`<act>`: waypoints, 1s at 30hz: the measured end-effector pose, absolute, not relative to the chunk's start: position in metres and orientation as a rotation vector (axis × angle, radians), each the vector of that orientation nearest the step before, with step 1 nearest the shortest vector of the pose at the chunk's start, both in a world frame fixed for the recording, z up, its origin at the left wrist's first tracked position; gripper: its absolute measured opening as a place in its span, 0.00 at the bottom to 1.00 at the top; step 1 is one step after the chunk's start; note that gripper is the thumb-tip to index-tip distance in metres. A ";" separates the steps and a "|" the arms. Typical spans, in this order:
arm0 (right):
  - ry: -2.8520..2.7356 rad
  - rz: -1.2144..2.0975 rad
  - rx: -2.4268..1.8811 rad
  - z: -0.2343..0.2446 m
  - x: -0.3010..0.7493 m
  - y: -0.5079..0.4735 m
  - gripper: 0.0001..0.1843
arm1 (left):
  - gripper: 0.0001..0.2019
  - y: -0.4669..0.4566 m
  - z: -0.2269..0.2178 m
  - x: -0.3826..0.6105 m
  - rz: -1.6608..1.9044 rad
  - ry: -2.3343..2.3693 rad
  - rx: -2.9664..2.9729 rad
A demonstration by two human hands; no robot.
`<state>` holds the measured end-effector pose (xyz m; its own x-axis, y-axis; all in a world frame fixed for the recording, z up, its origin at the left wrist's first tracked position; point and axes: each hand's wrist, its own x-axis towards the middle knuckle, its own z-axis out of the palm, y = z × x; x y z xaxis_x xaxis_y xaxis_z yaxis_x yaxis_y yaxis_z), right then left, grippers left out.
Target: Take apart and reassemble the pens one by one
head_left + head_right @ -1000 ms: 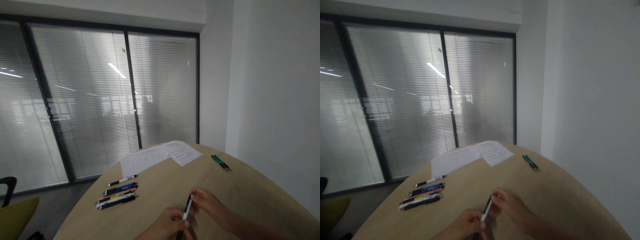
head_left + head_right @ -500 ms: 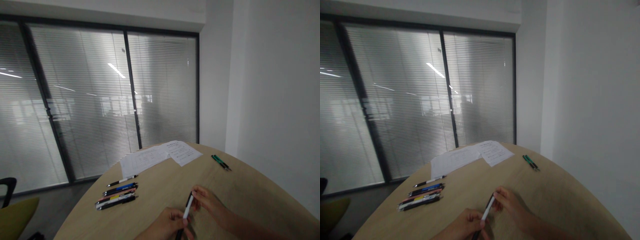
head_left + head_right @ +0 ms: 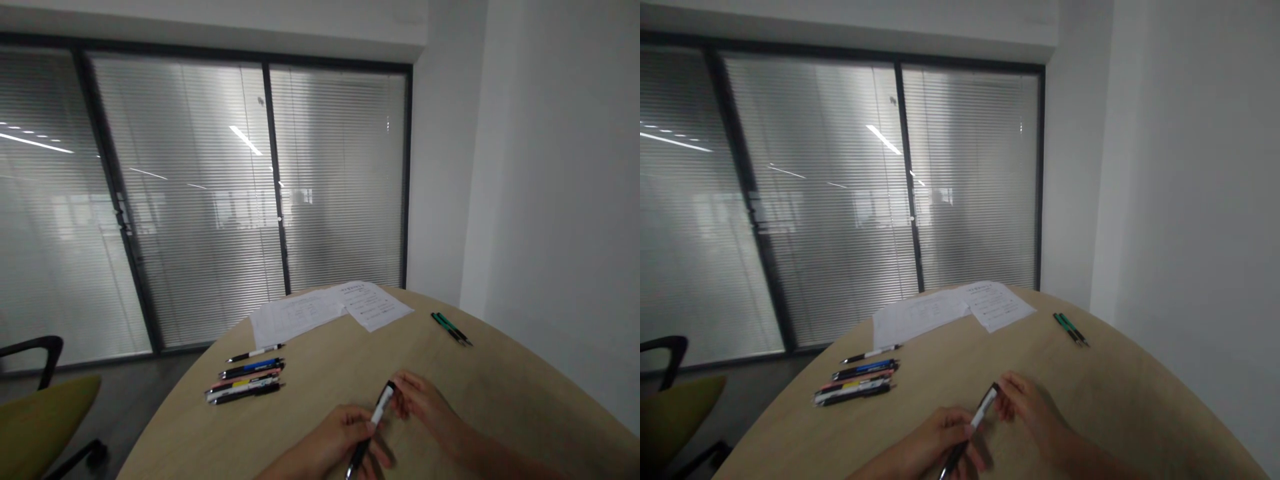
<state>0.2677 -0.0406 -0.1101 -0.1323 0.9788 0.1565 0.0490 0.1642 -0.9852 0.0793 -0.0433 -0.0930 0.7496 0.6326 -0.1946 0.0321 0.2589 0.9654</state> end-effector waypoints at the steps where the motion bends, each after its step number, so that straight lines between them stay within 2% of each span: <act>1: -1.403 1.158 -1.048 -0.110 0.268 -0.041 0.22 | 0.19 -0.044 -0.093 0.079 0.447 0.633 1.258; 30: -1.317 1.235 -0.985 -0.112 0.268 -0.043 0.24 | 0.06 -0.039 -0.093 0.073 0.562 0.497 1.040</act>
<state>0.2680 -0.0426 -0.1117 -0.1308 0.9809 0.1442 -0.0812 0.1344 -0.9876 0.0735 -0.0387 -0.0926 0.7551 0.6451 -0.1168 -0.1955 0.3915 0.8992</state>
